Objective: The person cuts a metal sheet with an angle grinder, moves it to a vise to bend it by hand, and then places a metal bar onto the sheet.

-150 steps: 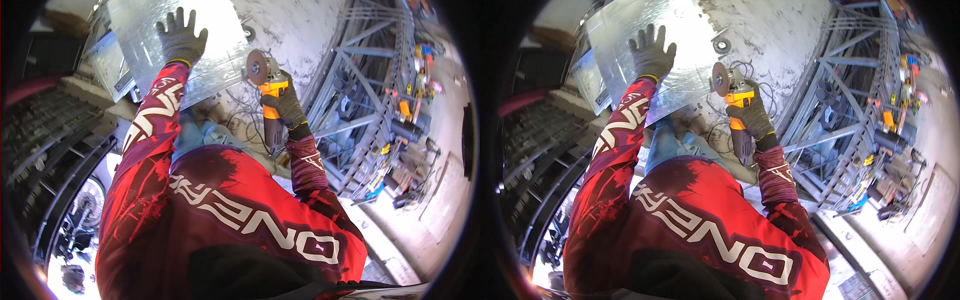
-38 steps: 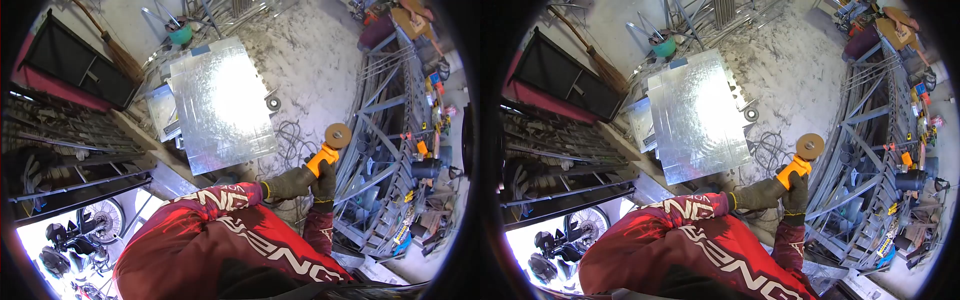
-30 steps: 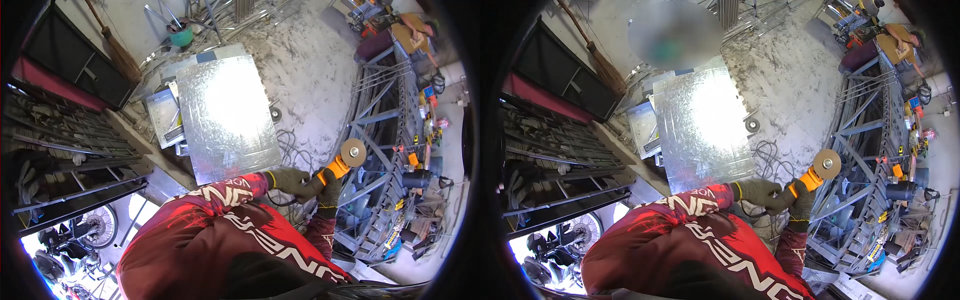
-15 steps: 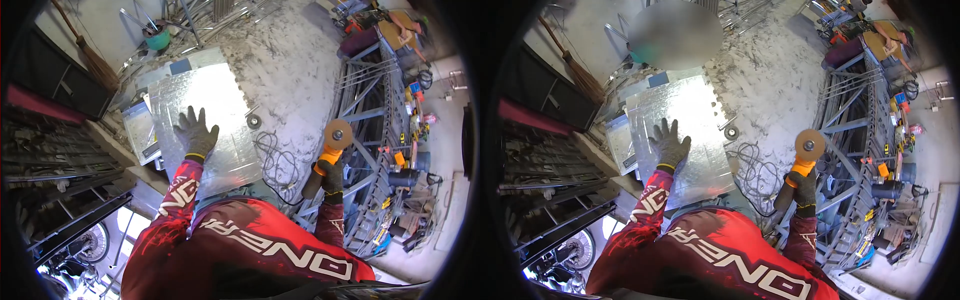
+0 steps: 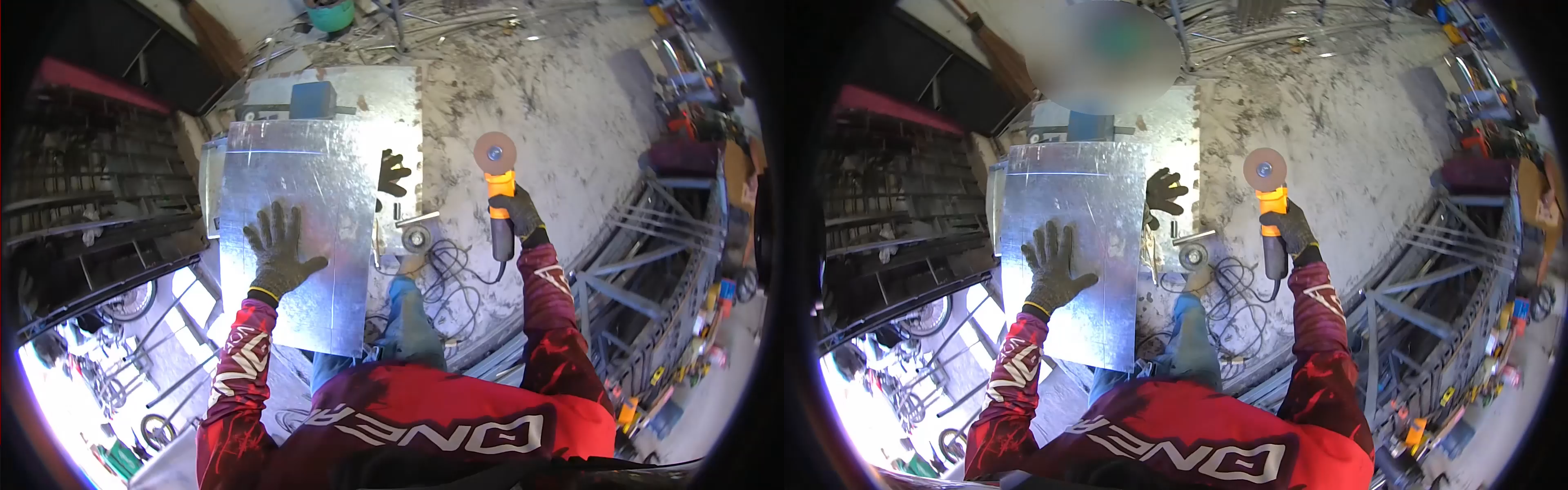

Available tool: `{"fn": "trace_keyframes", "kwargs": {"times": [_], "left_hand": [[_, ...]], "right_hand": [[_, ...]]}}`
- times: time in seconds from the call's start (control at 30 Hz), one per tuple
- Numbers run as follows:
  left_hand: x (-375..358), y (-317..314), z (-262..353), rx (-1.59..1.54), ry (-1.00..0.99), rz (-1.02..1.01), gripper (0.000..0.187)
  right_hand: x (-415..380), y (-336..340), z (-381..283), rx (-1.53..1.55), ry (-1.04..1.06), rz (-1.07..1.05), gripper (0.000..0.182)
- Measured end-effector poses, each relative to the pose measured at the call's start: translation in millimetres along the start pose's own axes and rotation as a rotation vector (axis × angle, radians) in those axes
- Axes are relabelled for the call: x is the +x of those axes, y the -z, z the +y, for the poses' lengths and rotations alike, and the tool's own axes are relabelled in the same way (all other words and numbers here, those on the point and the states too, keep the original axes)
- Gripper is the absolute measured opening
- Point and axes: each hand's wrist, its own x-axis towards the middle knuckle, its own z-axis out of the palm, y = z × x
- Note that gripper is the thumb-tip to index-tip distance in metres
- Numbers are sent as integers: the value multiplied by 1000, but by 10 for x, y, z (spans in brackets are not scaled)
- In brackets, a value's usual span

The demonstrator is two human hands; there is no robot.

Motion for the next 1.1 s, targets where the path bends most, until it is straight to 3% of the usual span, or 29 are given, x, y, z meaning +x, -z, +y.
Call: {"fn": "trace_keyframes", "kwargs": {"times": [0.1, 0.37, 0.47, 0.57, 0.77, 0.8, 0.93, 1.1], "left_hand": [[8, 88, 40, 1, 17, -52, 121], [64, 89, 21, -26, 34, -110, 117], [29, -47, -52, -44, 4, -32, 112], [16, -77, -76, -71, -22, 50, 108], [10, -43, -89, -110, -54, 70, 103], [17, -14, -77, -110, -52, 81, 102], [11, -73, -83, -108, -63, 150, 98], [18, -91, -85, -129, -73, 187, 95]], "right_hand": [[806, -183, -141, 49, -95, -143, 41], [2583, -1175, -233, -315, 19, -227, 43], [3040, -1499, -103, -218, -13, -314, 38], [3150, -1771, -310, -468, 31, -338, 43], [3503, -2024, -135, -432, 85, -248, 51], [3358, -2032, -357, -581, 95, -255, 45], [3239, -2047, -512, -639, 119, -306, 46], [3247, -1990, -494, -507, 202, -220, 75]]}}
